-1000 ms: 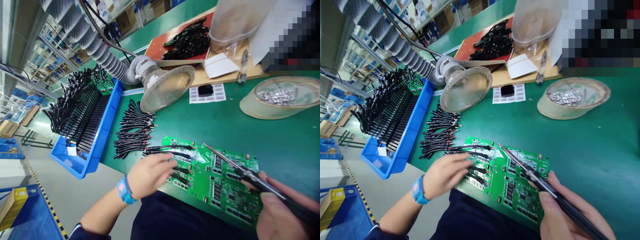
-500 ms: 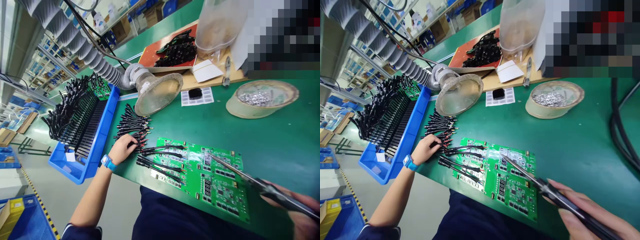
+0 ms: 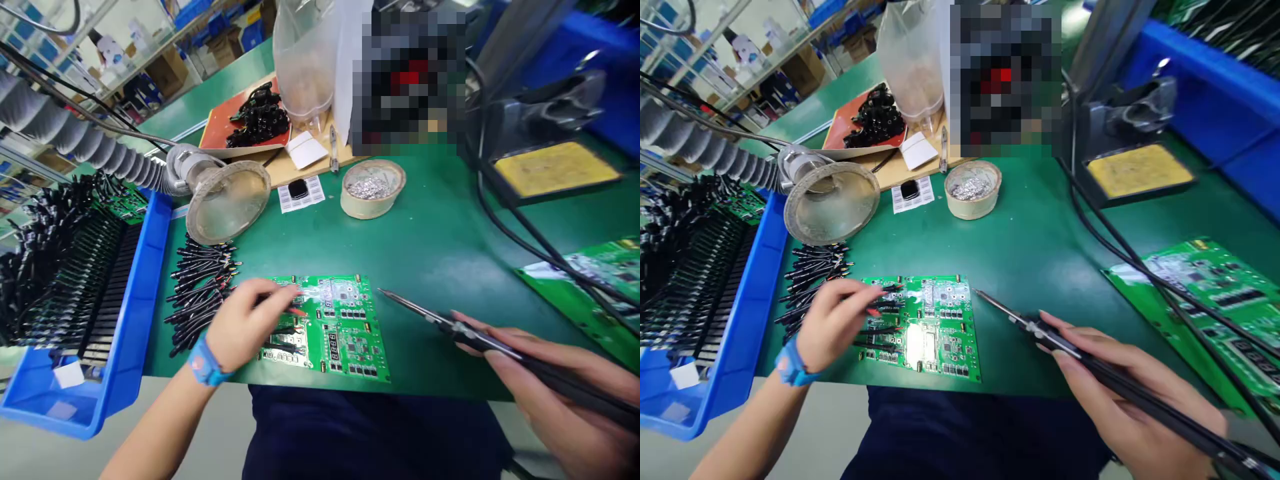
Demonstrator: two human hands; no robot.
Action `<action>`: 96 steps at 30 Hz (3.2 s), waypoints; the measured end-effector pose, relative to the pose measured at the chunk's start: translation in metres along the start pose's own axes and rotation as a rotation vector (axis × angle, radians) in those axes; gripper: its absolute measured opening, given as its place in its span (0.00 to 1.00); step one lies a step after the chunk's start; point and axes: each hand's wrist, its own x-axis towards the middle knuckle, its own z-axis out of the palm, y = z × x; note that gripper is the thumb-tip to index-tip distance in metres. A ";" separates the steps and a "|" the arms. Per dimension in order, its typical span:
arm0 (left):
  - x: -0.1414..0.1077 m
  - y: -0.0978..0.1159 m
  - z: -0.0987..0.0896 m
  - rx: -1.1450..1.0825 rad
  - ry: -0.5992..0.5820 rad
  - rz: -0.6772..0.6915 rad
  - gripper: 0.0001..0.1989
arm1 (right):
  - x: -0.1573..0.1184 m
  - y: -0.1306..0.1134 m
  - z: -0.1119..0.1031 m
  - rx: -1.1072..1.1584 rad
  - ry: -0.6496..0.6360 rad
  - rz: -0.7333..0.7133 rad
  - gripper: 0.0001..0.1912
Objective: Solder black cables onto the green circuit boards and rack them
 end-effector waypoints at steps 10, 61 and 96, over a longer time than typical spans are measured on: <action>0.054 0.024 0.066 0.037 -0.233 0.317 0.11 | 0.009 -0.028 0.004 -0.126 -0.055 -0.112 0.06; 0.073 0.059 0.055 0.271 -0.324 0.219 0.07 | 0.009 -0.013 0.007 -0.078 -0.159 -0.280 0.09; 0.062 0.070 0.062 0.332 -0.251 0.149 0.11 | 0.008 -0.011 0.008 -0.118 -0.169 -0.221 0.07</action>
